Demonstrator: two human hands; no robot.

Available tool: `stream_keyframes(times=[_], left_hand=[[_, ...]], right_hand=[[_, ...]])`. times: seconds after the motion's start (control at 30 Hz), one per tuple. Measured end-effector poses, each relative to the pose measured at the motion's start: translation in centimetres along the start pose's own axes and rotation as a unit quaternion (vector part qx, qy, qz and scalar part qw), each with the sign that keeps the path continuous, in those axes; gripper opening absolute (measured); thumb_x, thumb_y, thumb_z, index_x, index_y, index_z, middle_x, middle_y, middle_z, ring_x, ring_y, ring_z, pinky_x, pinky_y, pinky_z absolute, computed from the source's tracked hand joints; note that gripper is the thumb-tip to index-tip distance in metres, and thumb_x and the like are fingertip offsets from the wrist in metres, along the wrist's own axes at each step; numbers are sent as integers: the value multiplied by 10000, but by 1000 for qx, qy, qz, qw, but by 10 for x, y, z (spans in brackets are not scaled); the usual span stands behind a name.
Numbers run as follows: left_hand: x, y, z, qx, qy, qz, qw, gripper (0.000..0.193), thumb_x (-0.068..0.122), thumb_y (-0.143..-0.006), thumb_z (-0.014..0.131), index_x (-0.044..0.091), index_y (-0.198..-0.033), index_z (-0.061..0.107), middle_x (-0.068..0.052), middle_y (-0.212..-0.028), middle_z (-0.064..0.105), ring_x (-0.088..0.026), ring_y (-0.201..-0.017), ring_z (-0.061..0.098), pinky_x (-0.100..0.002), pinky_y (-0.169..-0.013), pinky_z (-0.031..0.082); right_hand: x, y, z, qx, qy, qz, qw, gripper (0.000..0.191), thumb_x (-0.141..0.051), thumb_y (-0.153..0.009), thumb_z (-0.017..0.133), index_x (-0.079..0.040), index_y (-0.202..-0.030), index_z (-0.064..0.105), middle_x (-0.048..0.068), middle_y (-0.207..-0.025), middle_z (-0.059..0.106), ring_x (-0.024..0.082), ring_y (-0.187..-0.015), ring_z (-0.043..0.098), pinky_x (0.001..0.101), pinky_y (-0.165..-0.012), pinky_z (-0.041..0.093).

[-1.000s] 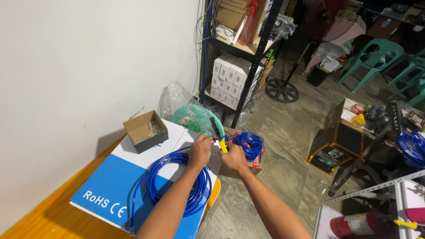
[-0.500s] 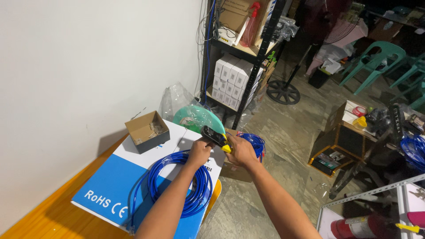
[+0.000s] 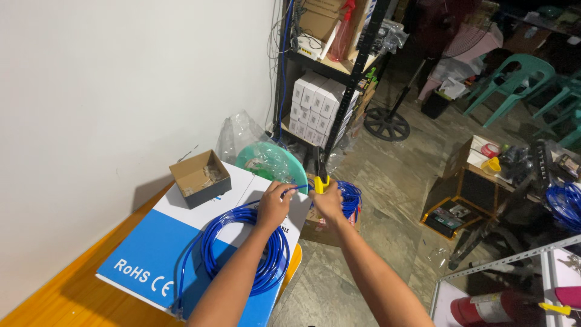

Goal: The person cuts blue plastic tubing into sections using a yellow-handled tube cutter at a workbench, and handles small fittings from a cardboard box while preparing the cut tubing pieces.

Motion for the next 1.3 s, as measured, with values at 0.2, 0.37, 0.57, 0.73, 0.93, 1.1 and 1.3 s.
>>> stream_keyframes(times=[0.2, 0.37, 0.57, 0.73, 0.93, 1.1, 1.3], left_hand=[[-2, 1, 0, 42, -4, 78, 996, 214, 118, -906, 708, 122, -1109, 776, -77, -956, 647, -252, -825, 658, -379, -726, 529], [-5, 3, 2, 80, -46, 120, 989, 206, 125, -865, 755, 126, -1067, 793, -82, -953, 647, -273, -872, 639, -392, -794, 515], [2, 5, -3, 83, -50, 126, 987, 194, 131, -858, 763, 131, -1049, 799, -74, -963, 658, -273, -891, 640, -393, -815, 516], [11, 5, -7, 66, -54, 134, 987, 189, 122, -870, 743, 115, -1053, 790, -71, -970, 678, -281, -928, 648, -400, -827, 517], [14, 5, -7, 36, -63, 126, 989, 180, 128, -888, 732, 104, -1059, 782, -70, -945, 683, -295, -933, 649, -409, -835, 516], [11, 4, -4, 7, -68, 87, 994, 190, 137, -900, 710, 108, -1075, 779, -96, -939, 673, -307, -933, 653, -421, -823, 515], [-6, 0, 2, 4, -1, 72, 997, 215, 153, -926, 684, 26, -1097, 712, -154, -1015, 674, -350, -950, 654, -437, -812, 523]], right_hand=[[12, 1, 0, -28, 250, 3, 968, 928, -513, -686, 804, -147, -1463, 452, 224, -1389, 493, 413, -1347, 443, 507, -1118, 356], [6, 18, 25, -47, 295, -62, 952, 1086, -494, -577, 918, -153, -1478, 417, 210, -1362, 472, 402, -1328, 398, 488, -1106, 328], [-6, 36, 48, -110, 314, -112, 936, 1082, -518, -572, 935, -145, -1462, 446, 213, -1353, 473, 388, -1293, 414, 480, -1106, 318], [2, 27, 51, -145, 271, -172, 936, 1036, -486, -577, 926, -201, -1466, 477, 197, -1386, 453, 394, -1313, 384, 507, -1097, 315], [18, -1, 17, -226, -14, -134, 965, 562, -359, -839, 736, -140, -1347, 639, 104, -1206, 669, 243, -1080, 605, 501, -868, 496], [20, -19, 14, -247, -292, -143, 913, 335, -221, -970, 680, -39, -1251, 688, 52, -1041, 708, 132, -960, 638, 319, -885, 515], [17, -31, 47, -251, -397, -89, 878, 238, -269, -1035, 632, -42, -1083, 686, 33, -931, 644, 135, -877, 586, 333, -890, 495]])
Point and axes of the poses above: each hand's wrist, its own y-axis away from the middle knuckle, its own z-axis out of the palm, x = y × z, the point moved 3 cm from there along -y, towards the middle knuckle
